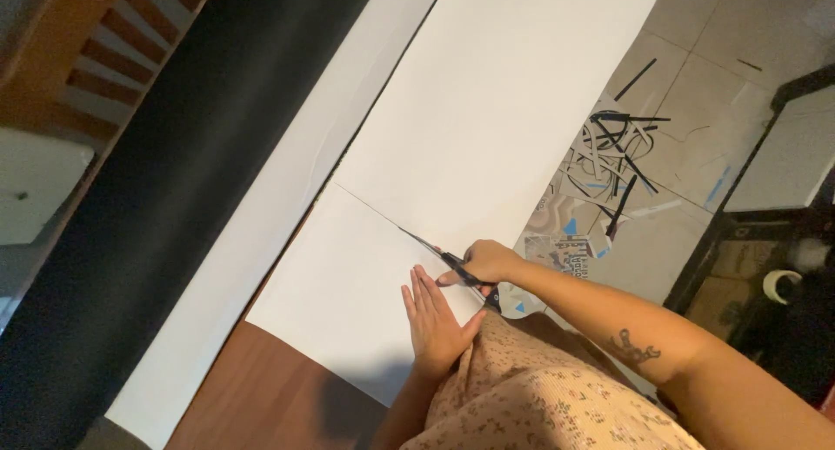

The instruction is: Cutting large sheets of sublimation paper from a roll using scissors on a wooden table.

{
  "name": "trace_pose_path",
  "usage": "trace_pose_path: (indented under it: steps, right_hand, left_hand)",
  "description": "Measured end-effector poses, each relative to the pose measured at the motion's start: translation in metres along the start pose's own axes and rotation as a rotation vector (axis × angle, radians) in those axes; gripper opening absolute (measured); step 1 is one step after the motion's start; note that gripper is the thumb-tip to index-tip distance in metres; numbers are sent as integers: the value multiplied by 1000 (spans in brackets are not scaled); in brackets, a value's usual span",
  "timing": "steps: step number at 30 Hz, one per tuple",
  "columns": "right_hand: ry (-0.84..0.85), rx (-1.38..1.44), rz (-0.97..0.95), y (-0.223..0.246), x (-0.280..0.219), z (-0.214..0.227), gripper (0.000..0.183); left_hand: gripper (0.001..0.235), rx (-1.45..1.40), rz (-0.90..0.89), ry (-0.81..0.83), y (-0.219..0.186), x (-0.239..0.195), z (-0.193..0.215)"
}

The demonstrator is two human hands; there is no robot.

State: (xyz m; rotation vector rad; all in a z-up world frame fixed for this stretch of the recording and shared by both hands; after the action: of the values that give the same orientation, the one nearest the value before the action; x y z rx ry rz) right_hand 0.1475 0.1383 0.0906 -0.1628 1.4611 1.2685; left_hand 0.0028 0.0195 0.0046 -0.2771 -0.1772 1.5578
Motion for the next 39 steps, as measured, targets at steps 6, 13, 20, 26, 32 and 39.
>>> trace_pose_path:
  steps: [6,13,20,26,32,39]
  right_hand:
    - [-38,62,44,-13,24,-6,55]
    - [31,356,-29,11,7,2,49]
    - [56,285,-2,3,19,-9,32]
    - [-19,242,29,1,19,-14,34]
    - [-42,104,100,1,42,-15,40]
    - [-141,256,90,-5,50,-15,35]
  left_hand:
    - [137,71,-24,-69,-1,-1,-3]
    - [119,149,-35,-39,-2,0,0]
    - [85,-99,-275,104,4,6,-33]
    - [89,-59,-232,359,-13,26,-6]
    - [79,99,-224,499,-19,30,10]
    - [73,107,-212,521,-26,34,24]
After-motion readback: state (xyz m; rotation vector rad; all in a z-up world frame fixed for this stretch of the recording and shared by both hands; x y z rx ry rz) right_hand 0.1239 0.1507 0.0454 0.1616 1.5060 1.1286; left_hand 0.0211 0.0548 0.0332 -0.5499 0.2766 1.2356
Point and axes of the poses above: each hand's wrist, its own x-axis towards the middle knuckle, its own z-axis out of the back of the hand, y = z × x, the point moved 2 cm from there along x, towards the middle knuckle, and after that the axes turned 14 degrees about z, right-handed, at the moved point
